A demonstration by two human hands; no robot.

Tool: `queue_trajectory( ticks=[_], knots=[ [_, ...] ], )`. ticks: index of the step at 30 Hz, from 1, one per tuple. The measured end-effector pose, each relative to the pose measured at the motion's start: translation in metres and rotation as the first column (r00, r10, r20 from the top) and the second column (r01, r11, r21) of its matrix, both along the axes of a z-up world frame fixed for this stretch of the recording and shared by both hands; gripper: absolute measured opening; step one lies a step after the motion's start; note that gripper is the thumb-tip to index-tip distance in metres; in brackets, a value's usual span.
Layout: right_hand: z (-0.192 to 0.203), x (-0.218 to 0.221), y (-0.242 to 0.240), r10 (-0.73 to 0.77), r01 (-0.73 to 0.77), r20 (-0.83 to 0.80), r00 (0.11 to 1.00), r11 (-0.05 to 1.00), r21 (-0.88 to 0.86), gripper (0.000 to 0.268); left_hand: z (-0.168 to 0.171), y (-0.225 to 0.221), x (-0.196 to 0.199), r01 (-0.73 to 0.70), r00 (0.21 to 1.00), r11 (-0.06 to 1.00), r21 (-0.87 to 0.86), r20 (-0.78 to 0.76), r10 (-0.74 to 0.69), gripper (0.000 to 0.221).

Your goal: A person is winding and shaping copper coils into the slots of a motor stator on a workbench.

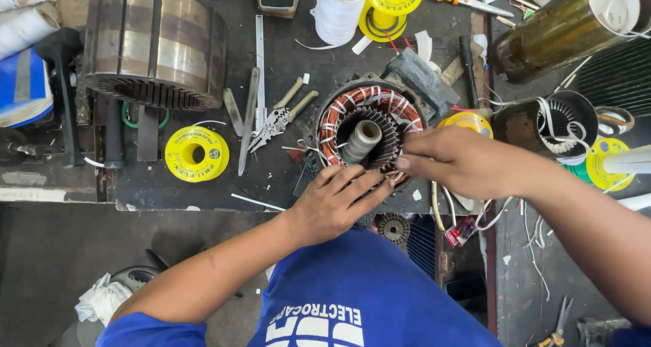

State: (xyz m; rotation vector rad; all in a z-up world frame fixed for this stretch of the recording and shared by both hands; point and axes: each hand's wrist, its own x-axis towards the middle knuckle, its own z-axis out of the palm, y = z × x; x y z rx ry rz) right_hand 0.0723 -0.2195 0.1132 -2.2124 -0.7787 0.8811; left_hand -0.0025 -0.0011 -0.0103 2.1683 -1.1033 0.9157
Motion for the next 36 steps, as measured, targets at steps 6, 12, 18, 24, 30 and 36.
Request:
queue_trajectory(
  ticks=[6, 12, 18, 24, 30, 36],
  knots=[
    [-0.037, -0.017, -0.007, -0.213, 0.701, -0.761, 0.613, 0.59, 0.4, 0.031, 0.003, 0.0, -0.001, 0.006, 1.0, 1.0, 0.012, -0.008, -0.006, 0.038],
    [-0.083, 0.036, 0.073, -0.42, 0.882, -0.776, 0.47, 0.218, 0.417, 0.049, 0.003, -0.005, -0.002, -0.052, 0.999, 0.999, -0.006, -0.003, 0.052, 0.038],
    [-0.083, 0.038, 0.093, -0.572, 0.859, -0.665, 0.481, 0.157, 0.487, 0.051, -0.003, -0.006, -0.003, -0.043, 0.993, 0.999, -0.028, -0.112, 0.04, 0.033],
    [-0.075, 0.034, 0.094, -0.583, 0.818, -0.608, 0.538, 0.189, 0.542, 0.051, 0.007, -0.005, 0.0, -0.015, 0.989, 0.995, -0.095, -0.145, 0.001, 0.033],
    [-0.051, -0.001, 0.054, -0.492, 0.737, -0.625, 0.606, 0.05, 0.674, 0.054, 0.001, -0.009, 0.001, -0.055, 0.962, 0.995, -0.078, -0.27, 0.032, 0.051],
    [-0.066, -0.1, -0.009, -0.518, 0.771, -0.664, 0.539, -0.015, 0.637, 0.045, -0.007, -0.008, -0.001, -0.071, 0.961, 0.996, -0.06, -0.273, 0.053, 0.041]
  ],
)
